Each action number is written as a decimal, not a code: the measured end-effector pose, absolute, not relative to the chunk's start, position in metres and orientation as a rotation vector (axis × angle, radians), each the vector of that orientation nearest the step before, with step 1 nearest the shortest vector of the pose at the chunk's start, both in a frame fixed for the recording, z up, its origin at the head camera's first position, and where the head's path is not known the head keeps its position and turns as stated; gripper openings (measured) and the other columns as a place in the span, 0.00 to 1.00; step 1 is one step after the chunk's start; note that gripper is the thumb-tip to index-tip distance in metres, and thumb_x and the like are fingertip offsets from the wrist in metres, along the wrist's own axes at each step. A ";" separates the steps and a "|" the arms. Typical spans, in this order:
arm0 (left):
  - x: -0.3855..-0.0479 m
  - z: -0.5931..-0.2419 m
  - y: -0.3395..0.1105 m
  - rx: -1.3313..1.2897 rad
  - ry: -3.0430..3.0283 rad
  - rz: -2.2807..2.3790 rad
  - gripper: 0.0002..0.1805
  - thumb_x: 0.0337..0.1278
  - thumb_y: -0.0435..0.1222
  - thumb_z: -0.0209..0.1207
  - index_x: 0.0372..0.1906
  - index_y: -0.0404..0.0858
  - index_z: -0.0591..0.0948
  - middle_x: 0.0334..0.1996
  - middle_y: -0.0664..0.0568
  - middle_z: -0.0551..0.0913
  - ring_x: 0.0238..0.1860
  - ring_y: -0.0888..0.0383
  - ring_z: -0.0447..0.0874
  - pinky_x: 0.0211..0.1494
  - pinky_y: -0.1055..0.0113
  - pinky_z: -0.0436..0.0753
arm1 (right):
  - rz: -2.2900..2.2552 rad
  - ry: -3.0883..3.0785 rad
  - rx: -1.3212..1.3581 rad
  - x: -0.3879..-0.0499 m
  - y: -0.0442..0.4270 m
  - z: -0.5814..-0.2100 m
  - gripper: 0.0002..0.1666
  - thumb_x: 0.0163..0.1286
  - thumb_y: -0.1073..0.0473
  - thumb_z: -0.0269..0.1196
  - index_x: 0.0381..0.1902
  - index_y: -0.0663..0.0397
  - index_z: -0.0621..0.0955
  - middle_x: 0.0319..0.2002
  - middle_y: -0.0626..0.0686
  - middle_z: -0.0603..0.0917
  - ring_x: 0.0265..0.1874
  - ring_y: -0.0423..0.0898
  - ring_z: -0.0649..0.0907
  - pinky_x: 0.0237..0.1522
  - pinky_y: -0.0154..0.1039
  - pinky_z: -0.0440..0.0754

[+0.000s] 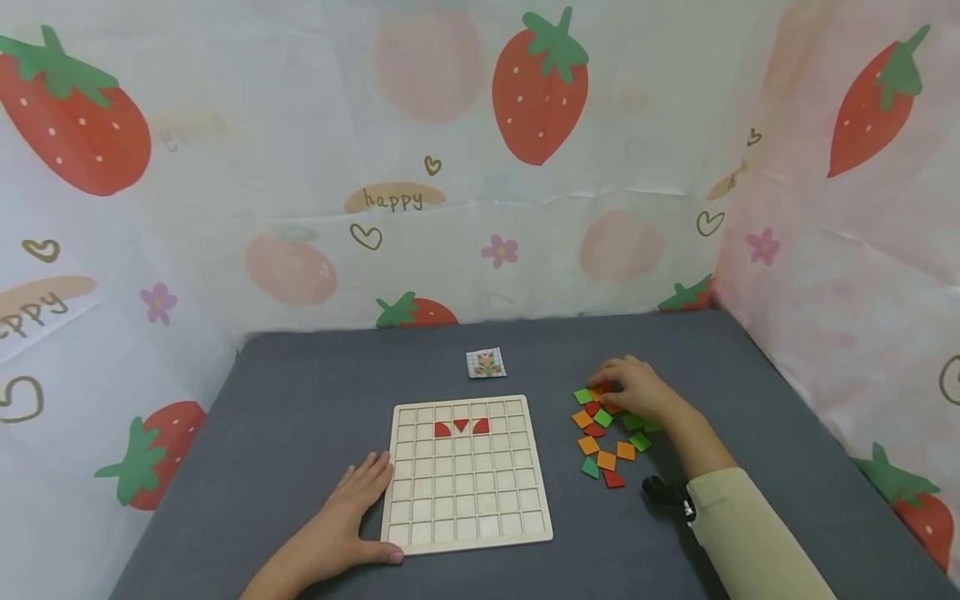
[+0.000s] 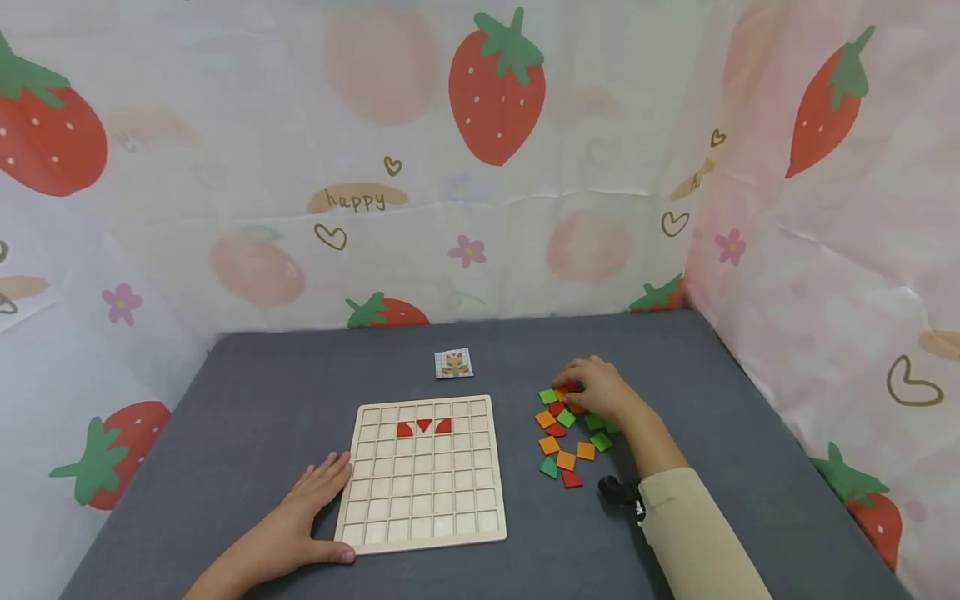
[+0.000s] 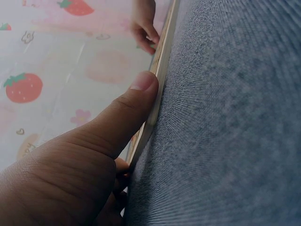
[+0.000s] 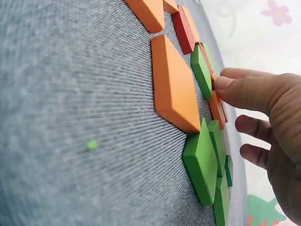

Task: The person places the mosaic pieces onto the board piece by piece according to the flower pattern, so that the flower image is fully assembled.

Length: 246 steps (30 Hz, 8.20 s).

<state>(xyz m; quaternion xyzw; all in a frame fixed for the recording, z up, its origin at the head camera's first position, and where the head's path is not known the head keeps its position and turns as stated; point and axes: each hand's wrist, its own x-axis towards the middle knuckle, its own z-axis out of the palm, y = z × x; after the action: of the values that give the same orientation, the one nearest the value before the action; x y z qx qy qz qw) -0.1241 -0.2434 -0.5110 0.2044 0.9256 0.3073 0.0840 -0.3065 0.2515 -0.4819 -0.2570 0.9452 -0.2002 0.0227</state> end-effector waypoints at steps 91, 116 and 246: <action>-0.126 -0.509 -0.242 0.555 2.726 0.897 0.71 0.35 0.70 0.72 0.81 0.34 0.56 0.82 0.44 0.51 0.83 0.44 0.40 0.70 0.88 0.22 | -1.016 2.945 -1.039 -0.255 0.162 -0.443 0.14 0.68 0.56 0.72 0.51 0.48 0.88 0.45 0.44 0.85 0.51 0.50 0.78 0.61 0.59 0.71; -0.125 -0.510 -0.243 0.576 2.722 0.925 0.71 0.36 0.69 0.72 0.81 0.34 0.56 0.82 0.43 0.51 0.83 0.43 0.40 0.71 0.87 0.22 | -0.915 2.870 -1.175 -0.240 0.075 -0.443 0.12 0.68 0.53 0.72 0.49 0.44 0.89 0.46 0.43 0.87 0.51 0.46 0.79 0.62 0.56 0.73; -0.123 -0.507 -0.243 0.523 2.709 0.926 0.71 0.35 0.68 0.74 0.81 0.34 0.56 0.82 0.42 0.49 0.83 0.44 0.39 0.82 0.43 0.39 | -0.657 3.059 -1.155 -0.209 0.224 -0.421 0.18 0.60 0.62 0.76 0.48 0.44 0.89 0.47 0.46 0.87 0.49 0.50 0.79 0.53 0.56 0.76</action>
<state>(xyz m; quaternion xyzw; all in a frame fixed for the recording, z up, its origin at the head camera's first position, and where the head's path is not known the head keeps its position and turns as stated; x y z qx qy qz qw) -0.1225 -0.2435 -0.5075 0.1784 0.9247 0.3159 0.1154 -0.2089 0.2236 -0.4209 -0.3446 0.9130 -0.1960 -0.0967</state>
